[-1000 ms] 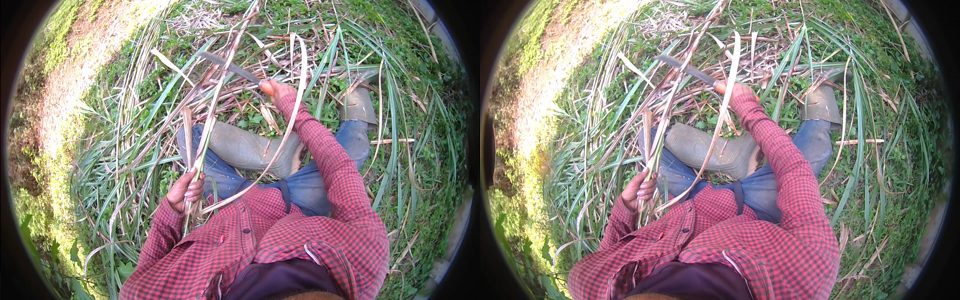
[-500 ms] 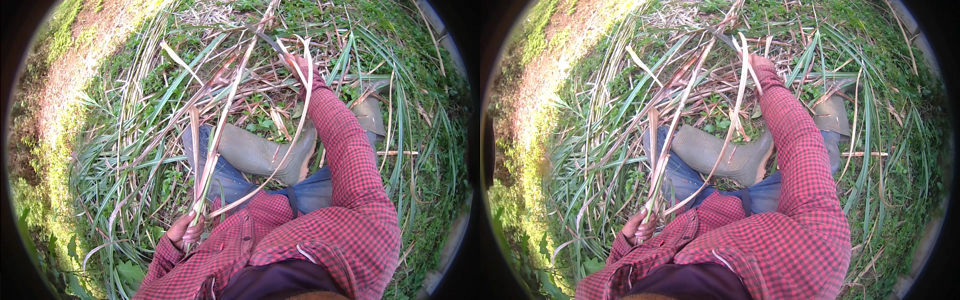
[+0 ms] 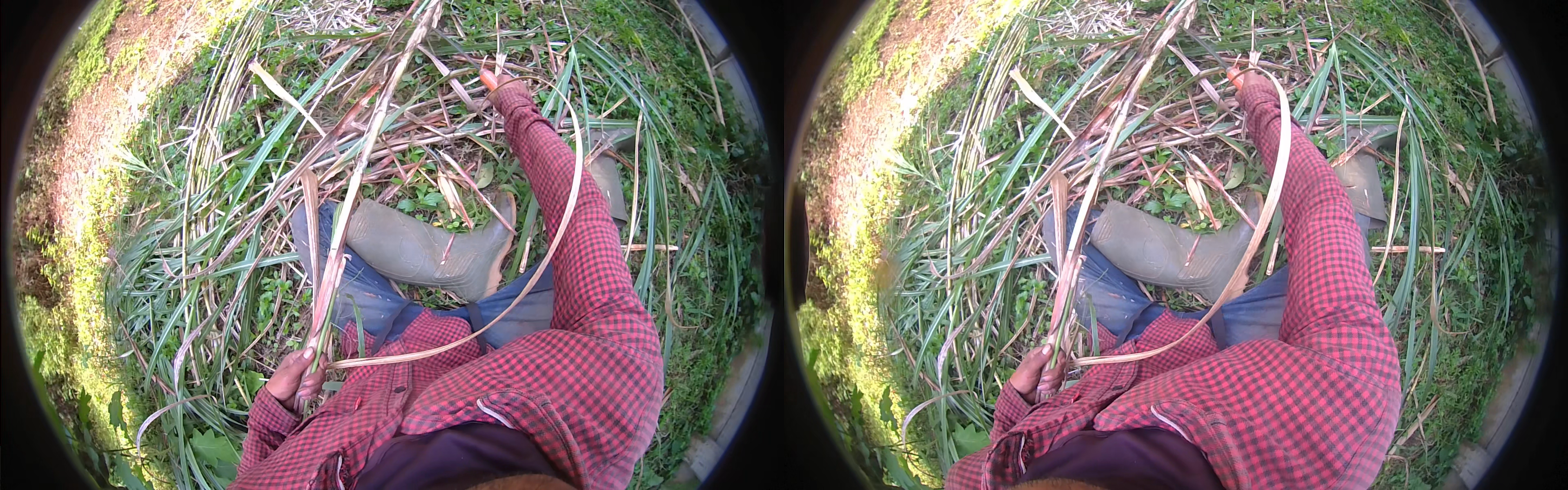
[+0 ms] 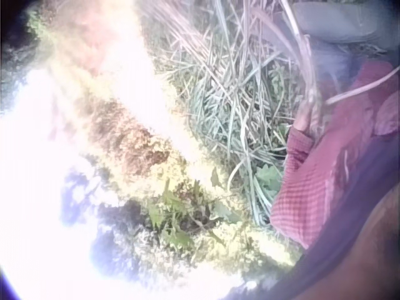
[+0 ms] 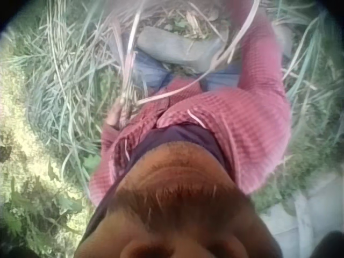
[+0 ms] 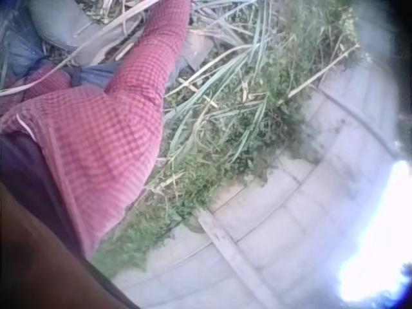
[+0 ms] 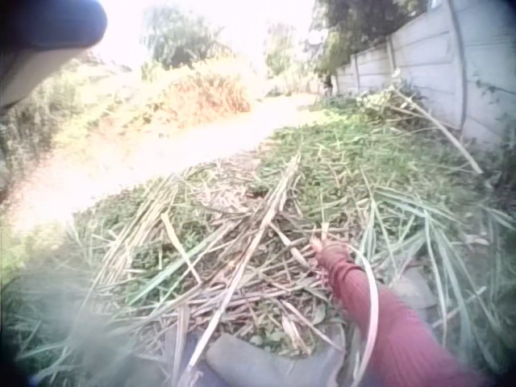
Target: The person sits on the ground and uses a knife to strip the outer layers of long, green plant stalks. They hold the stalks with one hand and scrape the blade along the length to remove the fibrous exterior, discarding the waste onto the surrounding grass.
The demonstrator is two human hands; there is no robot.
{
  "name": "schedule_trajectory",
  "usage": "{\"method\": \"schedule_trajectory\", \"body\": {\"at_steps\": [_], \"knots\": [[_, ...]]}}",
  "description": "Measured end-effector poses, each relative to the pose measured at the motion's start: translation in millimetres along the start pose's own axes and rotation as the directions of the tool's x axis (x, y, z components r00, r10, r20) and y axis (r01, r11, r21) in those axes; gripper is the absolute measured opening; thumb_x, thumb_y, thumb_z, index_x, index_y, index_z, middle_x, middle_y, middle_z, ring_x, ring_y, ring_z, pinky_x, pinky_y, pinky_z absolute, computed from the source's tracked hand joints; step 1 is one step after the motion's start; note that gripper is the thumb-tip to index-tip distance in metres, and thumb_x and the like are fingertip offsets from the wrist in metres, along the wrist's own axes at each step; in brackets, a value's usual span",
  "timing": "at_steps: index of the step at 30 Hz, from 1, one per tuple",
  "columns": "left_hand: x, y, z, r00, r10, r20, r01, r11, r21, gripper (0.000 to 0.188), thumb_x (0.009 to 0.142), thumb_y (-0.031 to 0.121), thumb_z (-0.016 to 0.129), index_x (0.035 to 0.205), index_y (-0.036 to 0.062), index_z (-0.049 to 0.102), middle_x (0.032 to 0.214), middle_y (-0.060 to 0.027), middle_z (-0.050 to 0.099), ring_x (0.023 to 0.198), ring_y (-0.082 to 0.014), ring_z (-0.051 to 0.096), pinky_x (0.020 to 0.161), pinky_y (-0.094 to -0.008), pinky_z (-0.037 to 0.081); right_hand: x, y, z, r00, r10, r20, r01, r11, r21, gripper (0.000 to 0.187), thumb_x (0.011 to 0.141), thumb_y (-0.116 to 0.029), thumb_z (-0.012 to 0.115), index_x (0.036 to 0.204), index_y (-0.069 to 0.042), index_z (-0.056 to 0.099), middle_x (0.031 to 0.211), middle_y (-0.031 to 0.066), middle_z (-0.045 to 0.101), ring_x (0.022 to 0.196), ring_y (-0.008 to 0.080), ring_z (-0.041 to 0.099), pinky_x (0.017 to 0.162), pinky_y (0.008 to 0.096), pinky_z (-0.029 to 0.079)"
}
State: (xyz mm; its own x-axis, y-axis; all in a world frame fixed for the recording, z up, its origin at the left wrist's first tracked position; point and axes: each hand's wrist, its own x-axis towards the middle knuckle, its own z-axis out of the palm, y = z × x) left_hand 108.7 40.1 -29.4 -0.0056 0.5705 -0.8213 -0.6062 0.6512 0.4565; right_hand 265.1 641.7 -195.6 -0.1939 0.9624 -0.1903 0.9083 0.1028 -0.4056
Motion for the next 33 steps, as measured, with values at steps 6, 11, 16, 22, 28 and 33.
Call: {"method": "schedule_trajectory", "body": {"at_steps": [6, 11, 16, 22, 28, 33], "knots": [[80, 41, 12, 0.932, 0.312, -0.185, -0.204, 0.873, 0.443, 0.031, 0.093, 0.037, 0.044, 0.081, 0.0081, 0.049, 0.052, 0.004, 0.039, 0.037, -0.0039, 0.031, 0.034, -0.0192, 0.024, -110, 49, 27, 0.986, -0.141, 0.092, 0.135, 0.989, 0.066, 0.046, 0.069, -0.027, 0.066, 0.111, -0.012, 0.058, 0.097, 0.0171, 0.063, 0.092, 0.0317, 0.061, 0.083, 0.0389, 0.047], [131, 58, 20, 0.852, 0.493, -0.175, -0.274, 0.706, 0.653, 0.031, 0.092, 0.034, 0.047, 0.081, 0.0048, 0.049, 0.054, -0.0041, 0.047, 0.04, -0.0153, 0.043, 0.039, -0.0281, 0.033, -201, 53, 22, 0.987, -0.104, 0.125, 0.07, 0.966, 0.25, 0.049, 0.067, -0.03, 0.065, 0.108, -0.007, 0.054, 0.093, 0.0198, 0.061, 0.086, 0.034, 0.06, 0.08, 0.0411, 0.046], [130, 53, 25, 0.594, 0.797, -0.113, -0.088, 0.203, 0.975, 0.028, 0.09, 0.026, 0.049, 0.082, -0.0014, 0.05, 0.064, -0.0227, 0.052, 0.063, -0.042, 0.053, 0.056, -0.0463, 0.039, -234, 53, -18, 0.903, -0.428, -0.037, 0.429, 0.891, 0.148, 0.038, 0.073, -0.025, 0.063, 0.103, -0.008, 0.047, 0.083, 0.0173, 0.06, 0.076, 0.0371, 0.059, 0.066, 0.0431, 0.048], [97, 24, 17, 0.757, 0.62, -0.205, -0.242, 0.557, 0.794, 0.027, 0.09, 0.025, 0.048, 0.083, -0.0003, 0.053, 0.056, -0.0106, 0.049, 0.05, -0.0211, 0.05, 0.049, -0.0351, 0.037, -196, 48, 0, 0.471, -0.881, -0.035, 0.871, 0.471, -0.136, 0.028, 0.072, -0.013, 0.061, 0.096, -0.008, 0.047, 0.084, 0.0111, 0.056, 0.079, 0.0292, 0.06, 0.066, 0.0396, 0.048], [22, -70, -49, 0.684, 0.689, -0.241, -0.075, 0.395, 0.915, 0.025, 0.086, 0.023, 0.053, 0.087, -0.002, 0.054, 0.066, -0.0185, 0.053, 0.059, -0.0341, 0.054, 0.054, -0.038, 0.04, -106, 13, 8, 0.94, -0.334, 0.068, 0.34, 0.912, -0.227, 0.036, 0.078, -0.02, 0.059, 0.11, -0.013, 0.045, 0.089, 0.0161, 0.063, 0.086, 0.0332, 0.061, 0.071, 0.0443, 0.049], [14, -82, -60, 0.671, 0.66, -0.338, -0.019, 0.471, 0.882, 0.022, 0.083, 0.02, 0.058, 0.088, -0.0012, 0.056, 0.068, -0.0191, 0.055, 0.062, -0.0315, 0.056, 0.057, -0.0371, 0.042, -75, -2, 12, 0.88, -0.472, 0.059, 0.47, 0.843, -0.262, 0.029, 0.078, -0.017, 0.057, 0.106, -0.011, 0.049, 0.091, 0.0169, 0.063, 0.085, 0.0338, 0.061, 0.072, 0.044, 0.048]]}}
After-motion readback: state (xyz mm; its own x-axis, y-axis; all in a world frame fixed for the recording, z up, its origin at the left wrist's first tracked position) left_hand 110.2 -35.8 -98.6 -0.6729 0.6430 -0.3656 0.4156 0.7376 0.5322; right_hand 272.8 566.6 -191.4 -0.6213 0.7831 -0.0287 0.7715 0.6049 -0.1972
